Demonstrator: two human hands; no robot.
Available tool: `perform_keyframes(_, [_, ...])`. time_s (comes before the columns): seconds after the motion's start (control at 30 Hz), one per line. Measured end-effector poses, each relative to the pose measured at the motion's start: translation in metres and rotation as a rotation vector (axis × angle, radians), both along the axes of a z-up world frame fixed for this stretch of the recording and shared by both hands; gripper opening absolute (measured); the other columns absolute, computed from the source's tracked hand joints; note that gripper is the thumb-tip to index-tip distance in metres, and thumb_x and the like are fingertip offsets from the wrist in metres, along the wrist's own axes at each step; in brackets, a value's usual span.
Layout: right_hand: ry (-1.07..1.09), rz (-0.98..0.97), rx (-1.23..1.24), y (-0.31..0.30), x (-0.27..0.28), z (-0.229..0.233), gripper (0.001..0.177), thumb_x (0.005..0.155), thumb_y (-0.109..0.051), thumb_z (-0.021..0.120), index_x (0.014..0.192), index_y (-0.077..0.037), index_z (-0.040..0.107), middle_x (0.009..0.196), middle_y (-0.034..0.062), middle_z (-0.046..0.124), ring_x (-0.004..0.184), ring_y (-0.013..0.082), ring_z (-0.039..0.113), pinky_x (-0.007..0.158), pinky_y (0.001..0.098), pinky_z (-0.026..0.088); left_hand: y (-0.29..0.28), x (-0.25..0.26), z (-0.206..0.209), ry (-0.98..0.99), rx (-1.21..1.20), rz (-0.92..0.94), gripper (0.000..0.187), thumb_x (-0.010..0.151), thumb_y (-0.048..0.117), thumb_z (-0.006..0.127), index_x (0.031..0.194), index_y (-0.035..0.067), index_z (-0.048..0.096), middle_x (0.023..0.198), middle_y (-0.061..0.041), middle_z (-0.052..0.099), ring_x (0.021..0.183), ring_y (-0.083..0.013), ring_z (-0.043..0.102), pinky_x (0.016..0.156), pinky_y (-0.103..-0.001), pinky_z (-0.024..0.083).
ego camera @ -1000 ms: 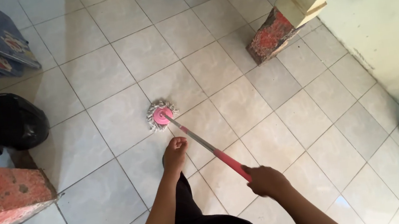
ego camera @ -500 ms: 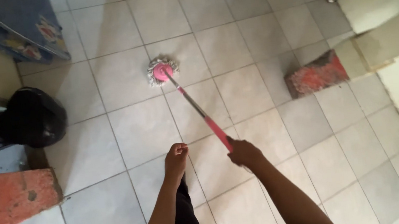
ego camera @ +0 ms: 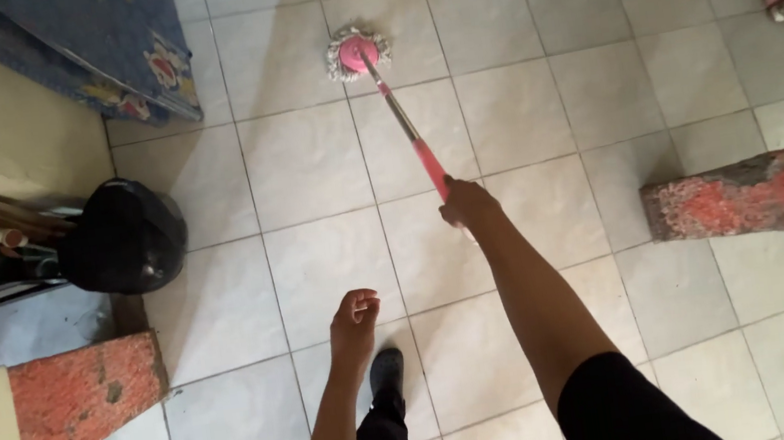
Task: Mopping the tiled floor in a residential area.
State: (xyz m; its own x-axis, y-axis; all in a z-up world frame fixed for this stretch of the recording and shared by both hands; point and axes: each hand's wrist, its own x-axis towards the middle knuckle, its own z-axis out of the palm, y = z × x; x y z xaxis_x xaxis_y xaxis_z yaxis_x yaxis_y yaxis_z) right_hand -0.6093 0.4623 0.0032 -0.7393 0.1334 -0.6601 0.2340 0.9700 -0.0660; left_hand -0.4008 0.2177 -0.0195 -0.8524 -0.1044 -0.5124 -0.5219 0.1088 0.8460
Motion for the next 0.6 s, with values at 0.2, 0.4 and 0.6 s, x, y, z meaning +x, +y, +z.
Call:
perform_keyframes(0.2, [0.045,0.041,-0.016,0.044,0.071,-0.024,0.082,0.087,-0.028,0.067,0.159,-0.02,0.031,0.122,0.0168,0.069,0.106,0.0333,0.07,0.091,0.0457,0.057,0.009,0.037,0.019,-0.001,0.095,0.055,0.024,0.096,0.021,0.064,0.114,0.007,0.068,0.108,-0.009,0.075,0.101,-0.0186,0.072,0.087,-0.034,0.055])
perform_keyframes(0.4, [-0.005,0.037,-0.02,0.077,0.225,0.018,0.082,0.086,-0.026,0.064,0.162,-0.019,0.031,0.116,0.0186,0.073,0.103,0.0325,0.073,0.091,0.0443,0.058,0.035,0.1,0.038,0.118,0.048,-0.021,0.023,0.095,0.019,0.063,0.115,0.007,0.068,0.108,-0.008,0.075,0.099,-0.018,0.071,0.087,-0.034,0.055])
perform_keyframes(0.6, [-0.044,-0.033,-0.071,0.117,0.428,0.065,0.082,0.087,-0.028,0.066,0.16,-0.023,0.03,0.115,0.016,0.072,0.104,0.0318,0.072,0.091,0.0444,0.058,0.068,0.199,0.078,0.216,0.166,-0.017,0.022,0.097,0.019,0.063,0.114,0.005,0.066,0.107,-0.007,0.073,0.096,-0.0173,0.069,0.088,-0.033,0.054])
